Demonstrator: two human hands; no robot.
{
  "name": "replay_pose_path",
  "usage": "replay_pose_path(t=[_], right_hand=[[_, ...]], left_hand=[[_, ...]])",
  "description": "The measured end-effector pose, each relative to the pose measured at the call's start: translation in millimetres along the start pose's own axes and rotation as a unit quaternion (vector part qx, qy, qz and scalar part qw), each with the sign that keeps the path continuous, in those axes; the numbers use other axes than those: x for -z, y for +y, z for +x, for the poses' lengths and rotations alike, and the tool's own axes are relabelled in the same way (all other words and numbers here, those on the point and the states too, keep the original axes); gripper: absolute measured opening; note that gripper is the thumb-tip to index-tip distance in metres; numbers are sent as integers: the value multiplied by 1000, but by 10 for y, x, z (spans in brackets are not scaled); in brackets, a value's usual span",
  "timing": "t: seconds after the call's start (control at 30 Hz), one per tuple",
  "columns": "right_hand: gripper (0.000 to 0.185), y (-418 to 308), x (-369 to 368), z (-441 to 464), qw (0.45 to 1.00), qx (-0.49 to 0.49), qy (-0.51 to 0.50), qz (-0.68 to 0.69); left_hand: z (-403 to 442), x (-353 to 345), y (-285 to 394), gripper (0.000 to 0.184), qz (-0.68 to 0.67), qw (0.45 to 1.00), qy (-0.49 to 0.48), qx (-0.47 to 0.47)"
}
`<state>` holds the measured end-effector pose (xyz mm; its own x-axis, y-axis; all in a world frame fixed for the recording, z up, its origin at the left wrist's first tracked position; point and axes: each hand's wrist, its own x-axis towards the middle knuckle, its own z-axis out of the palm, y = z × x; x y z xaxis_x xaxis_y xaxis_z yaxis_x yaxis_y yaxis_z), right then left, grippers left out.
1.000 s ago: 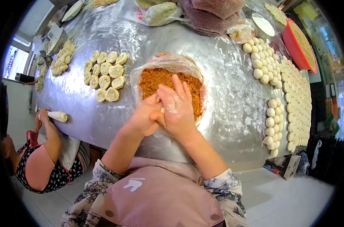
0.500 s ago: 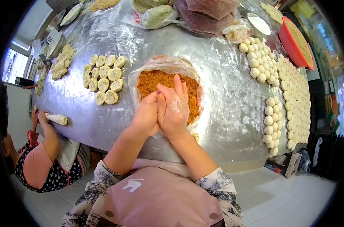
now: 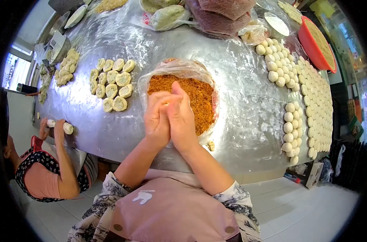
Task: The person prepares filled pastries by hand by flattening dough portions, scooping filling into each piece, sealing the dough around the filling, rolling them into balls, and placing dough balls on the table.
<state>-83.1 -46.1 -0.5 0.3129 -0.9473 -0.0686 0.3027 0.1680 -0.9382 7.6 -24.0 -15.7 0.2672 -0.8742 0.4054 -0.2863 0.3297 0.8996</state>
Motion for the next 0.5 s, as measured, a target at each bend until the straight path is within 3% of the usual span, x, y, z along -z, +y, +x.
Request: replay_pose_path(t=[0.07, 0.1, 0.2, 0.23, 0.33, 0.37, 0.4, 0.43, 0.47, 0.5], right_hand=[[70, -26, -18, 1, 998, 19, -34, -44], [54, -78, -94, -4, 998, 24, 17, -47], [36, -93, -37, -7, 983, -69, 76, -152], [28, -90, -12, 14, 980, -24, 92, -176], [30, -81, 15, 42, 966, 133, 90, -202], [28, -146, 16, 3, 950, 121, 96, -273], [29, -90, 19, 20, 936, 183, 59, -296], [31, 22, 27, 51, 917, 243, 25, -316], [35, 84, 33, 70, 893, 302, -8, -335], [45, 38, 111, 73, 909, 231, -79, -338]], left_hand=[[40, 3, 13, 50, 33, 999, -28, -20], [81, 6, 43, 61, 29, 999, -32, -34], [51, -2, -13, 94, -39, 995, -74, 53], [33, -32, 56, 96, -112, 989, -52, 84], [105, -13, 102, 102, -253, 953, -40, 159], [128, -14, 82, 101, -279, 939, -42, 195], [133, -18, 60, 101, -305, 923, -45, 231], [125, -19, 12, 97, -302, 916, -107, 240], [123, -13, 17, 91, -304, 920, -121, 216], [102, -8, 27, 85, -305, 923, -134, 192]])
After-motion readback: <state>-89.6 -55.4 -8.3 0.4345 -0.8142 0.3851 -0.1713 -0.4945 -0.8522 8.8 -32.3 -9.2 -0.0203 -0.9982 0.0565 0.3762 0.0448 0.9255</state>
